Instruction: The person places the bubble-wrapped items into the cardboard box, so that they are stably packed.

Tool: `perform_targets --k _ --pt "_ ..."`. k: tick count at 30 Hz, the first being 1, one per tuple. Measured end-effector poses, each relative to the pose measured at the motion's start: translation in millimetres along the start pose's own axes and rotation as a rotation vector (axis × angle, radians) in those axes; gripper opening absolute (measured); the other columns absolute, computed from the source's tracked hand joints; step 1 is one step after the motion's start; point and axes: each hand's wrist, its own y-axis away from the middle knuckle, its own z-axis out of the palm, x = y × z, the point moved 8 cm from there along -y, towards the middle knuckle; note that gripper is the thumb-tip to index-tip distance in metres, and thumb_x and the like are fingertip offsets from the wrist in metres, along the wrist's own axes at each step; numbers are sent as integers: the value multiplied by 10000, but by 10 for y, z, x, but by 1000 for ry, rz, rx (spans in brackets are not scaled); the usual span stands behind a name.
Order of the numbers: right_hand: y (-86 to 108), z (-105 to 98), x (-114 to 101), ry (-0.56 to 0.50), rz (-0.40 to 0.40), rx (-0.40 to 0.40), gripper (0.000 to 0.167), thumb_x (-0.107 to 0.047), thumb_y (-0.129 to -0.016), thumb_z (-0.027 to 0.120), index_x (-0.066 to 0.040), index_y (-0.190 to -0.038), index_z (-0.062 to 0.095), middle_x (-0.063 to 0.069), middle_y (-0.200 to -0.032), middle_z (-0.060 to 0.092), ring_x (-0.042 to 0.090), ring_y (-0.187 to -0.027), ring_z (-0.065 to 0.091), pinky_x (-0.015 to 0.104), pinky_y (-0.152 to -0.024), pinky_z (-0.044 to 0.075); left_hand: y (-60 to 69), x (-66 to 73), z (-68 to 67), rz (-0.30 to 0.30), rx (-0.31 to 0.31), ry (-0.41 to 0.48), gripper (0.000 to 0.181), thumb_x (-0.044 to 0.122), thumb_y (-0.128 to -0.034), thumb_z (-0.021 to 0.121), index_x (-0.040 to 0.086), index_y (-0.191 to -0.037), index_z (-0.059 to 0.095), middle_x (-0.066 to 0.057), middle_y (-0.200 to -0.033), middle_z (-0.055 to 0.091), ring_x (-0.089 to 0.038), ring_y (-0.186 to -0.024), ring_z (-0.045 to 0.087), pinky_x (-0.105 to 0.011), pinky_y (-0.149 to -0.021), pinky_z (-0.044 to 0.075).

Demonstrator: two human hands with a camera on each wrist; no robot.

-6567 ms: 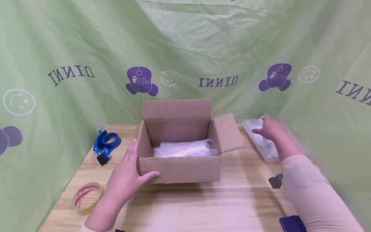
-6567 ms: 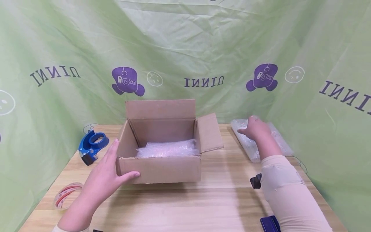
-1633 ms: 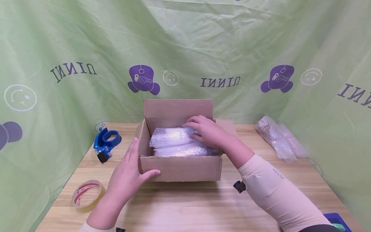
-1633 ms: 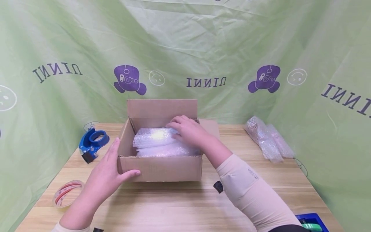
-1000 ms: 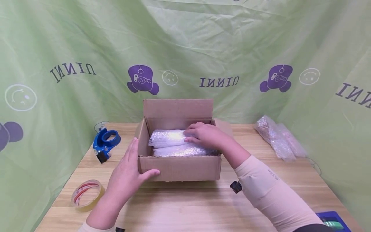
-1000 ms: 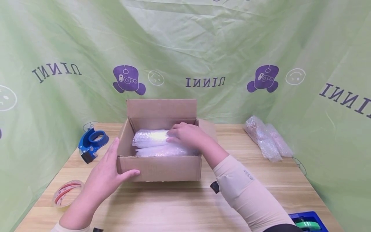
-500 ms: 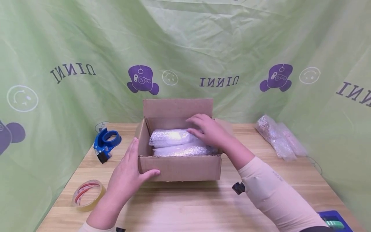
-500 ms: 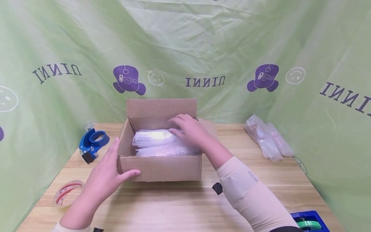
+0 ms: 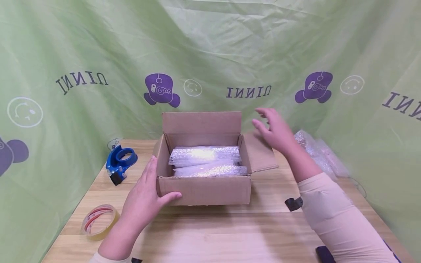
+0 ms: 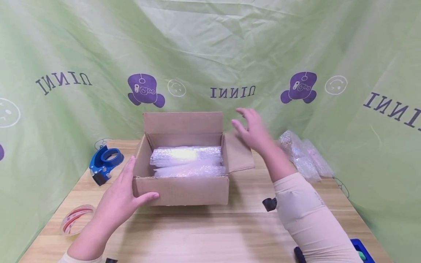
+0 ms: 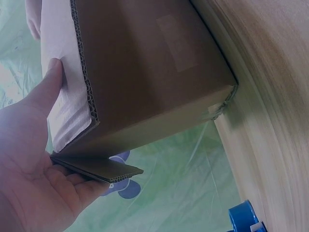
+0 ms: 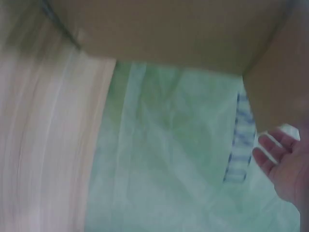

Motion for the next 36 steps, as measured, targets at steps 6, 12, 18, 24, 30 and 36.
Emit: perform_targets --k 6,12,18,24,30,36 --pt "74 -280 571 101 188 50 684 -516 -993 477 -73 -1500 359 237 -1461 434 447 -1276 446 643 -1051 351 -8 0 -12 -4 2 -2 1256 714 -718 705 97 -1588 43 -153 -1639 155 -438 -1419 324 -626 -1064 377" --pt "207 -351 1054 182 311 6 839 -567 -970 485 -19 -1545 215 309 -1537 274 533 -1388 253 679 -1125 200 -15 2 -10 0 6 -4 1258 708 -715 712 90 -1587 47 -157 -1637 157 -438 -1419 323 -626 -1065 376" --pt "420 -345 1571 225 424 -46 956 -561 -935 555 10 -1555 105 431 -1480 201 610 -1340 211 707 -1100 188 -15 -9 1 0 5 -8 1260 722 -715 701 92 -1587 45 -159 -1636 160 -441 -1414 331 -633 -1055 381" --pt "681 -299 1982 275 512 -127 1072 -611 -903 570 94 -1523 52 506 -1394 200 655 -1277 217 742 -1058 210 -14 -5 -1 0 9 -7 1262 718 -713 706 91 -1587 45 -163 -1634 166 -443 -1410 336 -637 -1051 383" --pt "872 -258 2224 330 534 -179 1079 -519 -867 663 180 -1472 106 540 -1319 251 687 -1182 283 762 -1001 265 -17 -4 0 -4 7 -7 1262 724 -712 701 93 -1587 46 -167 -1633 168 -444 -1410 334 -636 -1051 383" --pt "1011 -165 2409 285 562 -255 1143 -503 -819 724 175 -1478 80 537 -1345 218 701 -1192 257 772 -1015 209 -17 -3 -1 -4 1 -10 1258 721 -720 697 95 -1588 36 -163 -1635 162 -434 -1421 322 -627 -1063 377"
